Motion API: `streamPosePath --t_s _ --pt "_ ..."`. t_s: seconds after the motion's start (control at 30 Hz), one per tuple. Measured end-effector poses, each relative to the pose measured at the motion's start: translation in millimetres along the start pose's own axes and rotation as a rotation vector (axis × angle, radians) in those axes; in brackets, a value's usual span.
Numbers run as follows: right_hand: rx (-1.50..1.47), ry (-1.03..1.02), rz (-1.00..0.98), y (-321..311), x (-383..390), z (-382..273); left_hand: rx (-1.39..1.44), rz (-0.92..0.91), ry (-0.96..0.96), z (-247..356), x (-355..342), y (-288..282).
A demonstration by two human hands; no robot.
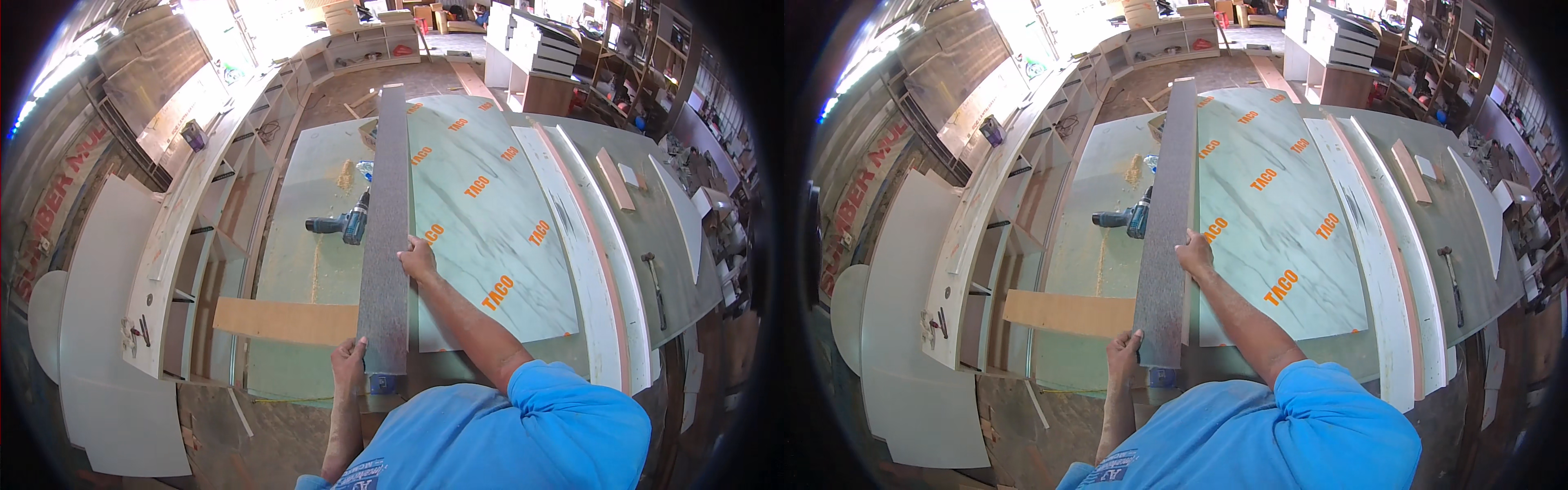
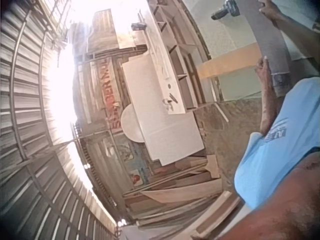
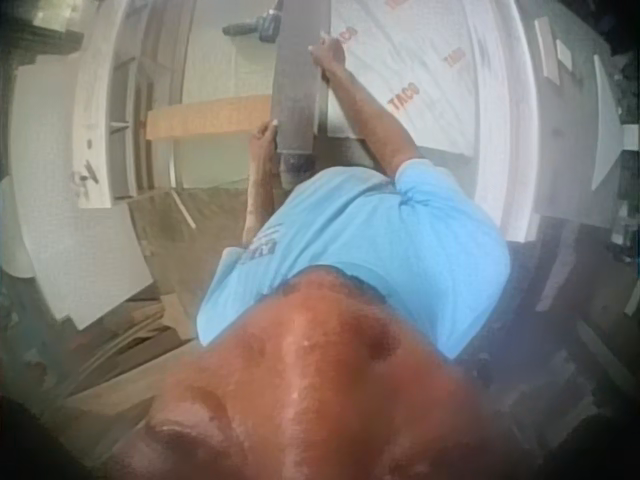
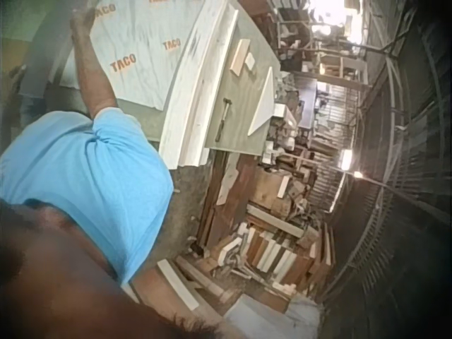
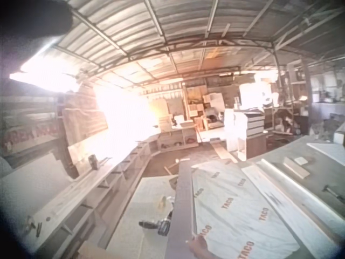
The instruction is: The person handles wooden pieces, using a tape measure to check lengths and a hammer to secure parts together on a workbench. They also move and align a large sheet of material with a marble-like finish on the table.
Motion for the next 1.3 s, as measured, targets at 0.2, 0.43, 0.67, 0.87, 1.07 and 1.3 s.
streamPosePath --t_s 0.2,0.43,0.67,0.87,1.07,1.3 --pt "0.132 -0.082 0.021 -3.0 10.7 4.8 -0.15 0.031 0.011 4.0 -27.6 2.4" --pt "0.103 -0.07 -0.143 -4.9 56.2 17.3 -0.761 0.084 -0.024 36.8 -27.7 3.9" --pt "-0.02 -0.012 -0.252 -20.1 127.4 17.9 -1.119 0.129 0.26 69.4 -41.6 22.8" --pt "-0.106 -0.023 -0.461 -7.6 170.2 50.5 -0.996 0.06 0.217 55.3 -97.0 10.9" --pt "0.031 -0.213 -0.514 -27.2 195.6 13.6 -0.815 -0.039 0.059 59.8 -120.4 12.8" --pt "0.413 -0.483 -0.45 -30.6 214.6 -12.4 -0.768 0.021 0.1 52.7 -129.0 18.2"
Point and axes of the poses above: each hand's wrist, its own x-axis away from the middle knuckle, its own y-axis out of the palm, z = x × y, the point moved 5 cm from there along -x, towards the middle knuckle, and after that the axes turned 6 degrees about -z, right-handed, at the moved point
